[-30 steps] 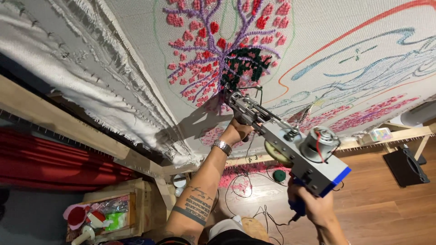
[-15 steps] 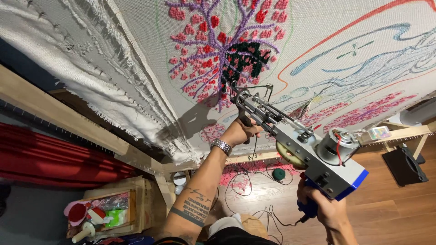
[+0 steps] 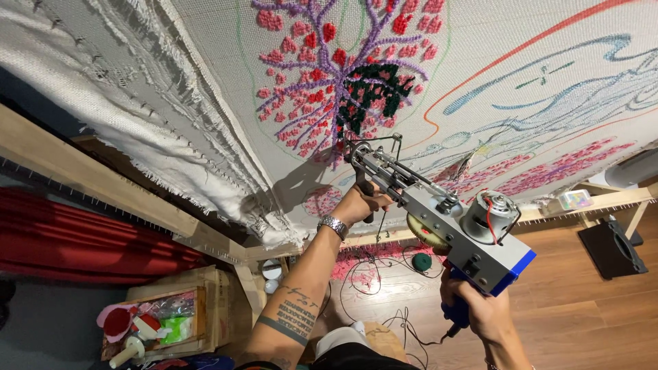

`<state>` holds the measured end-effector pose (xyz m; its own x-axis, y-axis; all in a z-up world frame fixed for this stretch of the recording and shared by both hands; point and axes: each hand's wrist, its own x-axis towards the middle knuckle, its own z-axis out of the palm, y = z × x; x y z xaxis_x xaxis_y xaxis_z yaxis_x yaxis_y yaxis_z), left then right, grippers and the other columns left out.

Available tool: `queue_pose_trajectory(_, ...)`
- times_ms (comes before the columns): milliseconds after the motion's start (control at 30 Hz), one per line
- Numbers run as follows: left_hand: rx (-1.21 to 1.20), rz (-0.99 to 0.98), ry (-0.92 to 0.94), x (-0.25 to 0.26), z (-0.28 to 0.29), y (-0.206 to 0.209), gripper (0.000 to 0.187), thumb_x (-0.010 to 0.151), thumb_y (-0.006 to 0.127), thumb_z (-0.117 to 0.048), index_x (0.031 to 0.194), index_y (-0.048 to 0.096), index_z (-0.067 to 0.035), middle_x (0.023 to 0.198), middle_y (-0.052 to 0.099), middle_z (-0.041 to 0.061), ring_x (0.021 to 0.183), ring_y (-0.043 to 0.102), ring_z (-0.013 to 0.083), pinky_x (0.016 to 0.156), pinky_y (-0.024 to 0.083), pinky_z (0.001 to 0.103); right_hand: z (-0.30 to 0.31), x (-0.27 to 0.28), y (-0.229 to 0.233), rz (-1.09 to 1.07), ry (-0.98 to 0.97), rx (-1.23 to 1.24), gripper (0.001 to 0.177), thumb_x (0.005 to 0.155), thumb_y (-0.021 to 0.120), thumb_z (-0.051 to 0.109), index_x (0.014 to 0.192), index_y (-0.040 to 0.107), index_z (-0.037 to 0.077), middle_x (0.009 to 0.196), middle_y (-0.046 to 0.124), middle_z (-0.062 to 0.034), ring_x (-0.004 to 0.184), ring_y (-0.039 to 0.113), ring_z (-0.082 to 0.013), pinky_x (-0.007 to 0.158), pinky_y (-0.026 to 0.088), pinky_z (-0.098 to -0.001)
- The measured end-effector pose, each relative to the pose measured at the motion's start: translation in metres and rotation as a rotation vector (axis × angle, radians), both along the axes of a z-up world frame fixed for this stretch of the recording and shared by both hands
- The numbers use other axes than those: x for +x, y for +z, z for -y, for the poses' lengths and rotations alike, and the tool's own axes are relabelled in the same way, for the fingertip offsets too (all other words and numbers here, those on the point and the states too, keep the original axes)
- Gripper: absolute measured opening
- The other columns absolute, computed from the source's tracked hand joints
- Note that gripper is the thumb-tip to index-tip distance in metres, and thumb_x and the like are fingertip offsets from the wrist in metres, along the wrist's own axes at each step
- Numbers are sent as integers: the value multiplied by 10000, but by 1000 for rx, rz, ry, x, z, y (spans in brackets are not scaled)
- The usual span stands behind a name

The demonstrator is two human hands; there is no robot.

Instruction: Using a tufting gun to insert yarn into a rug backing stretched on a frame.

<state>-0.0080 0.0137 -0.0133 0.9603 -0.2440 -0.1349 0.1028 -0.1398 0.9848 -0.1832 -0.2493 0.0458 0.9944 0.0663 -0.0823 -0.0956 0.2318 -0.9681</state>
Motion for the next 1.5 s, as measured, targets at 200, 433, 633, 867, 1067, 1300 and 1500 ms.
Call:
queue_pose_trajectory(200,-106,-22,11,24,-4,-30,202,794,806,-221,766,656,-90,713,729,18,665,668,96,609,516,297,-12,12,2,50,7,-2,210,778,570,-55,987,581,-75,682,594,-118,508,550,-187,437,469,-331)
queue_pose_trajectory(433,131,21,90,82,-18,-60,165,760,732,-152,731,682,2,716,691,74,641,559,147,593,475,354,-43,31,-28,-21,-66,-211,134,820,642,1,947,646,-42,666,632,-88,515,594,-163,450,488,-312)
queue_pose_trajectory(633,221,-64,203,123,-32,-102,169,675,694,-58,766,582,28,695,641,92,628,574,199,562,491,408,-67,38,-48,12,-87,-247,150,827,703,27,946,636,-38,691,639,-52,534,588,-135,454,474,-286)
queue_pose_trajectory(867,358,100,199,131,-41,-135,182,767,655,-138,831,599,24,741,648,81,688,527,154,552,455,371,-78,27,-21,0,-27,-86,246,854,625,3,1094,654,-46,679,623,-67,515,563,-130,439,458,-275)
queue_pose_trajectory(1067,296,-10,135,135,-40,-131,325,751,717,-176,958,620,54,766,645,69,685,535,170,553,451,352,-78,26,-14,39,-32,-39,303,838,595,-39,1135,639,-82,699,627,-80,528,575,-146,456,472,-281)
queue_pose_trajectory(1300,405,190,257,173,-47,-239,607,738,837,-154,1154,503,136,835,619,90,741,518,164,597,483,347,-74,21,-28,5,-55,37,256,836,584,-67,1092,588,-86,719,624,-108,537,578,-174,456,490,-311)
queue_pose_trajectory(1500,166,293,161,132,-44,-152,317,754,739,-42,1010,573,40,827,608,14,750,499,106,586,467,311,-77,20,-14,25,-50,36,300,826,573,-70,1124,603,-81,722,627,-106,529,576,-169,448,486,-306)
